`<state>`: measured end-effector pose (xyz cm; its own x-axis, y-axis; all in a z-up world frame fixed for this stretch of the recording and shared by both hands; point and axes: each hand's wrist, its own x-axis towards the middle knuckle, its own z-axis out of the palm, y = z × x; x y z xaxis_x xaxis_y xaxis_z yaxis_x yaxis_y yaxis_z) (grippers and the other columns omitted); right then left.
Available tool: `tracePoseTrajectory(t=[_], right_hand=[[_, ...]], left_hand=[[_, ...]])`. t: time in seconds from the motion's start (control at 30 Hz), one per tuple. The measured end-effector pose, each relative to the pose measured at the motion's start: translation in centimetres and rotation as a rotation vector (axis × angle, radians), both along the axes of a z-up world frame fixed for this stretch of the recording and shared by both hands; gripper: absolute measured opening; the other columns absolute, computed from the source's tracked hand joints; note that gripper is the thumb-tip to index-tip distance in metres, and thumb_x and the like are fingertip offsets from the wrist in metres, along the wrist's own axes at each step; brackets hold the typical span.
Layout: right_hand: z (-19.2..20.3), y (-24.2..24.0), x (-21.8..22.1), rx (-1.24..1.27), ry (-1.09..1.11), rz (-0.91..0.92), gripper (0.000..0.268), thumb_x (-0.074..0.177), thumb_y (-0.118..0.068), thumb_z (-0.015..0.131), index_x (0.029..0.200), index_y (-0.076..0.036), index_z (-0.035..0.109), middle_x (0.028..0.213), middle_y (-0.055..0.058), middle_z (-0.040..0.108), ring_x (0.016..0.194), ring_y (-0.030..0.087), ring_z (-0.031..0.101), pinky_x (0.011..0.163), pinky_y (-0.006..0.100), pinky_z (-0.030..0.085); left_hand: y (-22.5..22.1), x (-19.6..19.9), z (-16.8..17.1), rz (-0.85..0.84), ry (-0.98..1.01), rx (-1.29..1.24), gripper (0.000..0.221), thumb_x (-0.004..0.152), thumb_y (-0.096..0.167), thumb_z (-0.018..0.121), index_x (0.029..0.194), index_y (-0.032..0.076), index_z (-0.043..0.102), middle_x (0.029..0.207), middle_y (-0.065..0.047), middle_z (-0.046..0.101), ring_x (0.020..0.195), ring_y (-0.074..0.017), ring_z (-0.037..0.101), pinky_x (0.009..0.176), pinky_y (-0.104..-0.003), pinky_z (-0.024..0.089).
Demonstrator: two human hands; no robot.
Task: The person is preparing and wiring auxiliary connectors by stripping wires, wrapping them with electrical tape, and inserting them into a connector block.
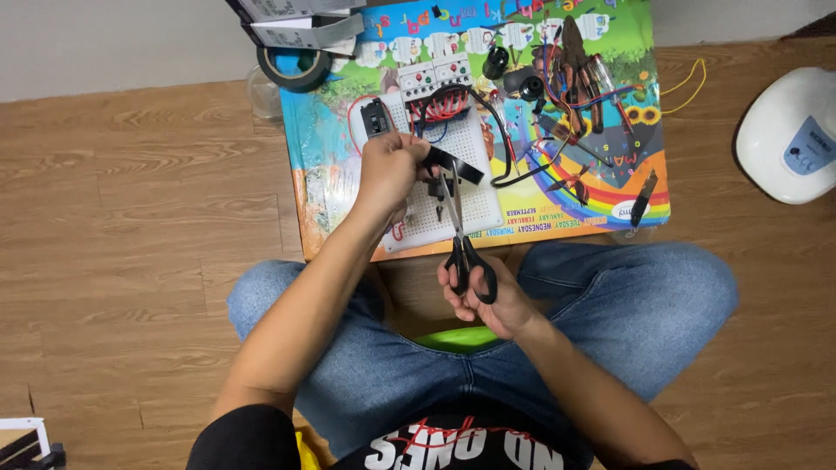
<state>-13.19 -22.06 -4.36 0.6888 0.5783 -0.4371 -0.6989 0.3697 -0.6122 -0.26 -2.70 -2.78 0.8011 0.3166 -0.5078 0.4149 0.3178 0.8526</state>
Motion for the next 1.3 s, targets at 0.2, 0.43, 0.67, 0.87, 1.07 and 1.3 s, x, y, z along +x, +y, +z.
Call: tracePoseTrajectory(t=[0.2,0.43,0.67,0.87,1.07,1.3], right_hand=[[0.4,-0.5,0.6,0.001,0.046,0.044,0.061,0.093,-0.059,0.066,0.096,0.002,0.058,0.099,0.018,0.06,0.068,0.022,0.058,0.04,0.027,0.044],[0.7,-1.0,1.0,0.007,0.099,0.045,0.061,0.093,-0.063,0.063,0.096,-0.002,0.058,0.099,0.014,0.06,0.069,0.02,0.058,0.041,0.025,0.044],[1.5,-0.5,0.9,-0.081,0.064,0.01,0.052,0.099,-0.048,0.063,0.093,0.003,0.058,0.097,0.017,0.058,0.066,0.021,0.058,0.039,0.026,0.045],[1.0,0.1,1.1,-0.146,0.051,-0.037,0.049,0.1,-0.045,0.063,0.093,0.003,0.058,0.094,0.016,0.057,0.063,0.02,0.057,0.039,0.026,0.044],[1.6,0.6,1.7,-0.212,0.071,-0.08,0.044,0.102,-0.04,0.064,0.088,0.001,0.058,0.081,0.01,0.055,0.057,0.015,0.054,0.037,0.022,0.04],[0.3,0.4,3.4,-0.264,0.063,-0.085,0.044,0.105,-0.039,0.063,0.083,-0.001,0.057,0.066,0.005,0.05,0.046,0.009,0.049,0.033,0.017,0.034]], left_hand=[[-0.1,-0.4,-0.6,0.016,0.087,-0.168,0.015,0.09,0.005,0.066,0.094,-0.01,0.066,0.079,-0.018,0.064,0.07,-0.0271,0.075,0.063,-0.031,0.065],[-0.5,-0.7,-0.9,0.027,0.076,-0.234,0.017,0.09,0.005,0.069,0.097,-0.01,0.066,0.086,-0.018,0.063,0.078,-0.0263,0.073,0.07,-0.033,0.066],[-0.2,-0.9,-2.8,0.025,0.122,-0.3,0.016,0.09,0.005,0.071,0.097,-0.008,0.066,0.083,-0.016,0.062,0.077,-0.0256,0.072,0.073,-0.038,0.066],[-1.0,-1.3,-2.4,0.024,0.155,-0.318,0.016,0.09,0.006,0.07,0.098,-0.007,0.064,0.082,-0.014,0.061,0.075,-0.0249,0.072,0.072,-0.036,0.067],[-2.0,-1.1,-3.3,0.034,0.154,-0.291,0.017,0.092,0.005,0.068,0.101,-0.009,0.064,0.083,-0.015,0.06,0.075,-0.0231,0.071,0.072,-0.034,0.066],[-3.0,0.8,-6.1,0.023,0.148,-0.243,0.016,0.091,0.007,0.068,0.098,-0.008,0.066,0.082,-0.014,0.061,0.071,-0.0228,0.072,0.068,-0.034,0.067]])
